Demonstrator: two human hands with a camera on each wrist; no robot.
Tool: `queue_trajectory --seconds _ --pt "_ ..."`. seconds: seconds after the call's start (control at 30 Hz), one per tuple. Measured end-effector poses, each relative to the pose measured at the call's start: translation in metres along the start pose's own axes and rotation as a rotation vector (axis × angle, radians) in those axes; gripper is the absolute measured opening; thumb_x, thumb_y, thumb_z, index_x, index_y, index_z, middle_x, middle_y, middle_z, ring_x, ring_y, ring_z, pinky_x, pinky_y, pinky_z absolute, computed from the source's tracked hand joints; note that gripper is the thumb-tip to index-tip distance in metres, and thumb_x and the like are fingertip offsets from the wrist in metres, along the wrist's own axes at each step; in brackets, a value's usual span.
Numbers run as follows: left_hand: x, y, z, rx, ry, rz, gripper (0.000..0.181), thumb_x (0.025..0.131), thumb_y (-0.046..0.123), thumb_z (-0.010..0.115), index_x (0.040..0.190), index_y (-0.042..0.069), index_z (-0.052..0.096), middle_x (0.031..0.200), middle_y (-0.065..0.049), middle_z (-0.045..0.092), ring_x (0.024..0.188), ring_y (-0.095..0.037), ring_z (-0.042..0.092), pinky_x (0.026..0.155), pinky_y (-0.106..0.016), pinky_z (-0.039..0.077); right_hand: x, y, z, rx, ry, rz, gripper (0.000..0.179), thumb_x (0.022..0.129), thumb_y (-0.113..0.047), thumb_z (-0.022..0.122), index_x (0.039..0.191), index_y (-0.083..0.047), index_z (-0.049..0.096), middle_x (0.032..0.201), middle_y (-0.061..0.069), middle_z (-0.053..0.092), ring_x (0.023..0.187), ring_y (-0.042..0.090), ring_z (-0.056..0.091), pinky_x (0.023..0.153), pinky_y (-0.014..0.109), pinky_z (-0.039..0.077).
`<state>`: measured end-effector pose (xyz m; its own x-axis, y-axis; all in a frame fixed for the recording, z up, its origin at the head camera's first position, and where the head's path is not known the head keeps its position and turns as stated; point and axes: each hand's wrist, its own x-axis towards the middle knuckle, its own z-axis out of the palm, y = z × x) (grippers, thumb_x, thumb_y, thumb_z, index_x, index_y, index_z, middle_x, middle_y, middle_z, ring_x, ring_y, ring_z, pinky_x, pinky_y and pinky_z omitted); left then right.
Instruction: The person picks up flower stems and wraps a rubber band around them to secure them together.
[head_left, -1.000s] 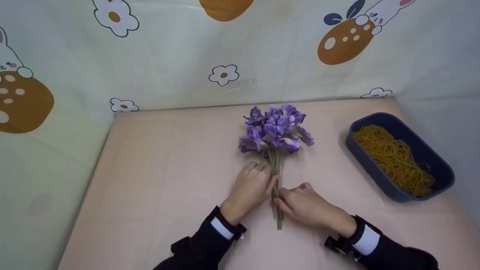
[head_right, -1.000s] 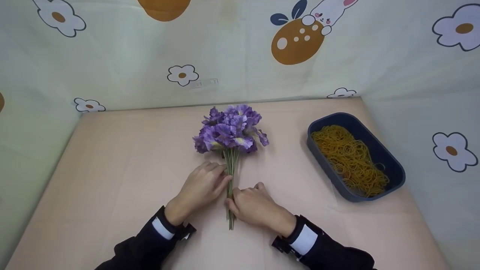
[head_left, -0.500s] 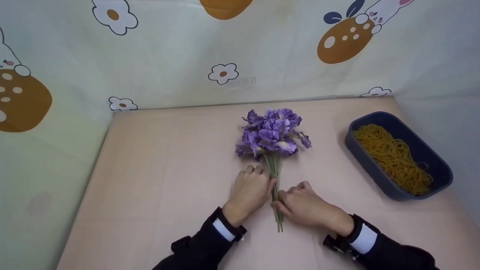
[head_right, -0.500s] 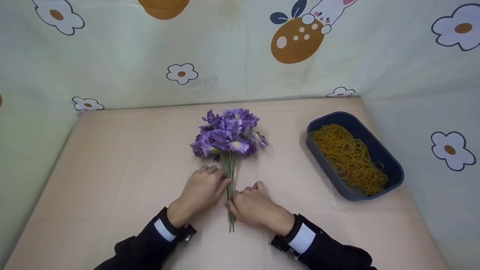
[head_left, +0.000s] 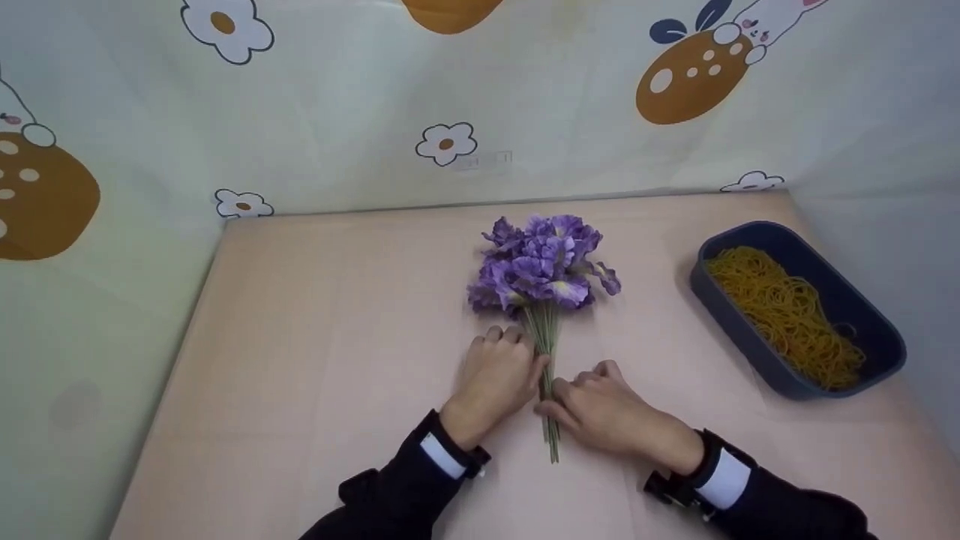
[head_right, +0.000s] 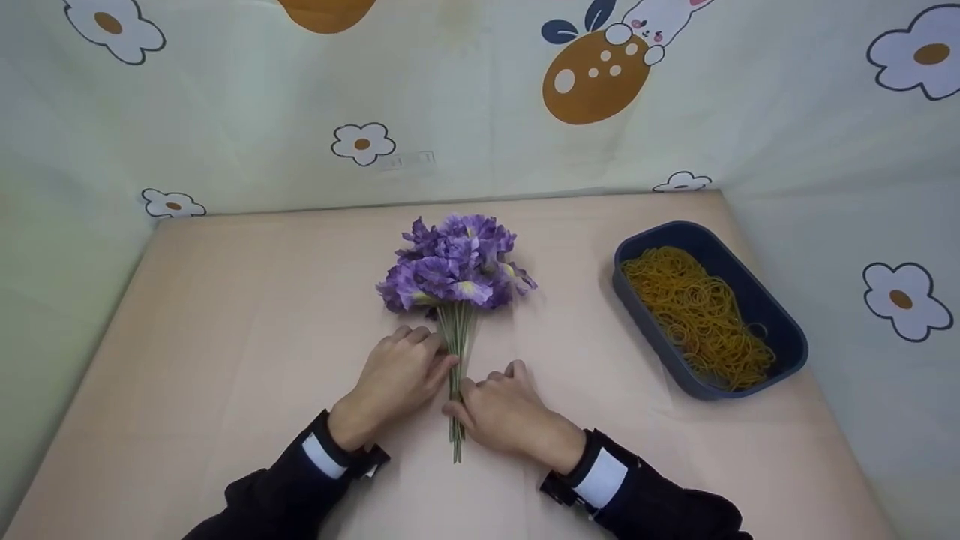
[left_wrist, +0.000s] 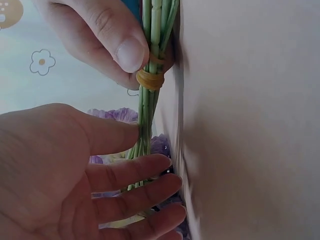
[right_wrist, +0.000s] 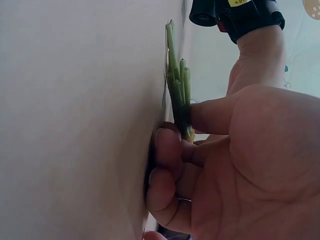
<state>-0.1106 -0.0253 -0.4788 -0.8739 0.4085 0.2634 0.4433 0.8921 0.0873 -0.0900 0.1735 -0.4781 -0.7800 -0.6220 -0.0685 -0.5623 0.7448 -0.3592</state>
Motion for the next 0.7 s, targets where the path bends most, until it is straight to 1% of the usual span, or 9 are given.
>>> queue_trajectory --seconds 0.17,0.3,0.37,0.4,0.43,0.5,0.53,0.63,0.7 --pt "0.001 -0.007 0.02 0.001 0.039 0.021 0.037 0.109 0.041 0.071 0.114 0.006 0.082 0.11 -0.01 0.082 0.093 -0.029 0.075 0.073 -0.044 0.063 0.001 0.009 0.013 0.028 0.033 0.001 0.045 0.116 -0.052 0.056 0.088 -0.018 0.061 0.072 0.001 0.065 0.077 0.027 0.068 0.087 0.05 0.041" --pt "0.001 -0.005 0.009 -0.01 0.012 0.012 0.034 0.107 0.04 0.074 0.113 0.007 0.082 0.11 -0.009 0.083 0.093 -0.028 0.075 0.074 -0.041 0.064 0.0 0.007 0.01 0.032 0.03 -0.012 0.044 0.115 -0.054 0.057 0.089 -0.019 0.061 0.072 -0.002 0.064 0.077 0.025 0.069 0.086 0.05 0.042" --pt "0.001 -0.001 -0.007 -0.015 -0.022 0.002 0.035 0.107 0.04 0.075 0.114 0.007 0.082 0.111 -0.009 0.083 0.095 -0.027 0.076 0.076 -0.039 0.065 0.0 0.003 0.004 0.016 0.015 -0.02 0.042 0.115 -0.053 0.058 0.09 -0.019 0.061 0.072 -0.002 0.064 0.078 0.025 0.069 0.085 0.051 0.042" --pt "0.001 0.0 -0.008 -0.012 -0.025 0.002 0.035 0.107 0.04 0.075 0.114 0.007 0.082 0.111 -0.009 0.083 0.094 -0.027 0.077 0.076 -0.039 0.065 0.0 0.001 0.002 0.006 0.008 -0.019 0.041 0.115 -0.052 0.058 0.091 -0.019 0.062 0.073 -0.002 0.065 0.079 0.025 0.07 0.085 0.051 0.043" --pt "0.001 -0.003 0.001 -0.014 -0.024 0.002 0.035 0.108 0.041 0.074 0.114 0.007 0.082 0.111 -0.009 0.083 0.095 -0.027 0.077 0.076 -0.04 0.065 -0.001 -0.001 0.0 0.0 -0.002 -0.02 0.04 0.115 -0.05 0.06 0.091 -0.018 0.061 0.074 -0.001 0.065 0.079 0.025 0.071 0.086 0.051 0.043" --pt "0.0 -0.002 0.0 -0.01 -0.024 0.003 0.035 0.108 0.041 0.073 0.112 0.007 0.083 0.111 -0.009 0.083 0.095 -0.028 0.077 0.076 -0.04 0.065 -0.001 -0.002 -0.002 -0.011 -0.007 -0.019 0.039 0.115 -0.049 0.061 0.091 -0.018 0.061 0.074 -0.001 0.065 0.08 0.025 0.071 0.086 0.051 0.042" --pt "0.0 -0.005 0.013 -0.001 0.0 0.007 0.038 0.109 0.043 0.071 0.113 0.007 0.083 0.11 -0.009 0.083 0.095 -0.028 0.077 0.077 -0.041 0.065 -0.001 -0.003 -0.003 -0.015 -0.006 -0.019 0.038 0.115 -0.049 0.061 0.091 -0.018 0.061 0.074 -0.001 0.065 0.08 0.025 0.071 0.086 0.051 0.042" --pt "-0.001 -0.008 0.023 0.004 0.043 0.018 0.039 0.109 0.043 0.071 0.109 0.006 0.083 0.108 -0.009 0.083 0.093 -0.029 0.076 0.074 -0.042 0.064 0.0 -0.004 -0.003 -0.017 -0.001 -0.017 0.038 0.114 -0.047 0.063 0.09 -0.018 0.06 0.073 -0.002 0.063 0.078 0.025 0.07 0.086 0.051 0.042" --pt "-0.001 -0.008 0.021 0.004 0.053 0.02 0.039 0.108 0.043 0.072 0.11 0.006 0.083 0.107 -0.009 0.083 0.093 -0.029 0.076 0.074 -0.042 0.064 0.0 -0.004 -0.003 -0.017 -0.003 -0.013 0.038 0.114 -0.047 0.063 0.09 -0.018 0.059 0.072 -0.001 0.063 0.078 0.025 0.07 0.087 0.051 0.042"
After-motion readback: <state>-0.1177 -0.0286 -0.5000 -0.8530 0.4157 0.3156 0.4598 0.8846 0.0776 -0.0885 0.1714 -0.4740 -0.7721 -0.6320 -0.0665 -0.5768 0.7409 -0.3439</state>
